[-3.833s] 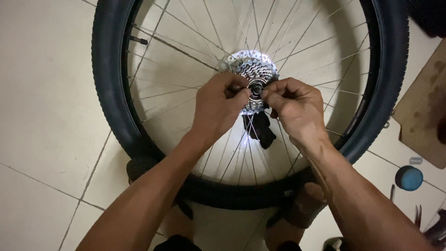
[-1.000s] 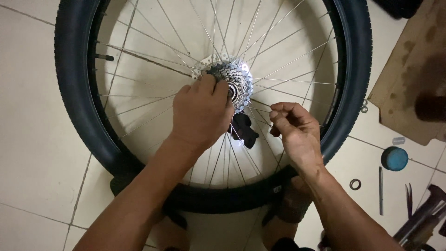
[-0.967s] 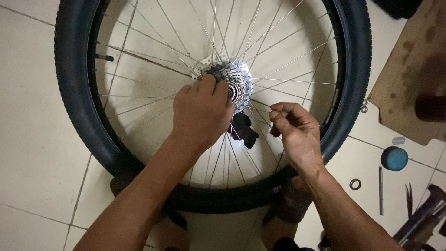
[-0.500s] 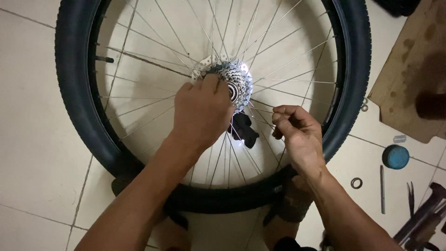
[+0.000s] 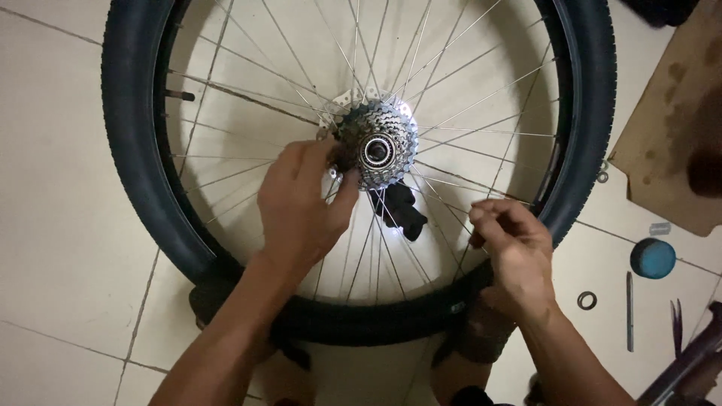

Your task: The person installs a cassette onto a bicycle wheel hub, aligning the splines and securing it with a lockring. They use a hammer and a punch tool to tighten the lockring and then wipe the cassette with a cloth.

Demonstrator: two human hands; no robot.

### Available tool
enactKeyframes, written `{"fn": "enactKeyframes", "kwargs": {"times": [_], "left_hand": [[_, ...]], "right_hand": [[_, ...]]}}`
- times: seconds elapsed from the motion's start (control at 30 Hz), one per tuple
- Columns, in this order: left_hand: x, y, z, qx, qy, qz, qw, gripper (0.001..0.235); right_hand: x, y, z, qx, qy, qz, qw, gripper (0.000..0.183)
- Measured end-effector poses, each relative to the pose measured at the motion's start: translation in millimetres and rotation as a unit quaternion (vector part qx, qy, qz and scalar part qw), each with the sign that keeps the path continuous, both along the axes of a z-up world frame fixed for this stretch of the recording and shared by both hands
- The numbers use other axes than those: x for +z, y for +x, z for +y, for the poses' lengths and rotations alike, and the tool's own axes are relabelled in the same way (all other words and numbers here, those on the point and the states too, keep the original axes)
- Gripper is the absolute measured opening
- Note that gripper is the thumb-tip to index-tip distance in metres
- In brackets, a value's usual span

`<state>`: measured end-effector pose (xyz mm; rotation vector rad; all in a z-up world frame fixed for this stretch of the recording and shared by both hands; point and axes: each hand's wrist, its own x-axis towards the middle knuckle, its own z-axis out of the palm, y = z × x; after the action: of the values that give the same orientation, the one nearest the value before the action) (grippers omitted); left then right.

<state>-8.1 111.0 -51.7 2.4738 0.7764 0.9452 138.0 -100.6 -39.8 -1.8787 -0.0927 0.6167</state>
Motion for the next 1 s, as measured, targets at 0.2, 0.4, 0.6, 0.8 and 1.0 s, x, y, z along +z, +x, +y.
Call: {"fn": "enactKeyframes", "kwargs": {"times": [0.2, 0.4, 0.6, 0.8, 1.0], "left_hand": [[-15, -23, -12, 0.002, -0.02, 0.021, 1.0, 0.059], [-18, -13, -22, 0.027, -0.126, 0.007, 0.992, 0.044], [14, 16, -3, 0.079, -0.418, 0.008, 0.905, 0.041], [16, 28, 5, 0.089, -0.458, 0.068, 0.882, 0.038], [9, 18, 2, 0.065, -0.438, 0.031, 0.896, 0.046]], "right_hand": [[-26, 13, -72, 0.083, -0.117, -0.054, 0.988, 0.051], [9, -10, -40, -0.03, -0.145, 0.046, 0.988, 0.011], [2, -12, -27, 0.035, -0.073, 0.009, 0.997, 0.008], [-2, -12, -31, 0.052, -0.074, 0.034, 0.995, 0.012], [-11, -10, -44, 0.044, -0.08, 0.016, 0.996, 0.011]]}}
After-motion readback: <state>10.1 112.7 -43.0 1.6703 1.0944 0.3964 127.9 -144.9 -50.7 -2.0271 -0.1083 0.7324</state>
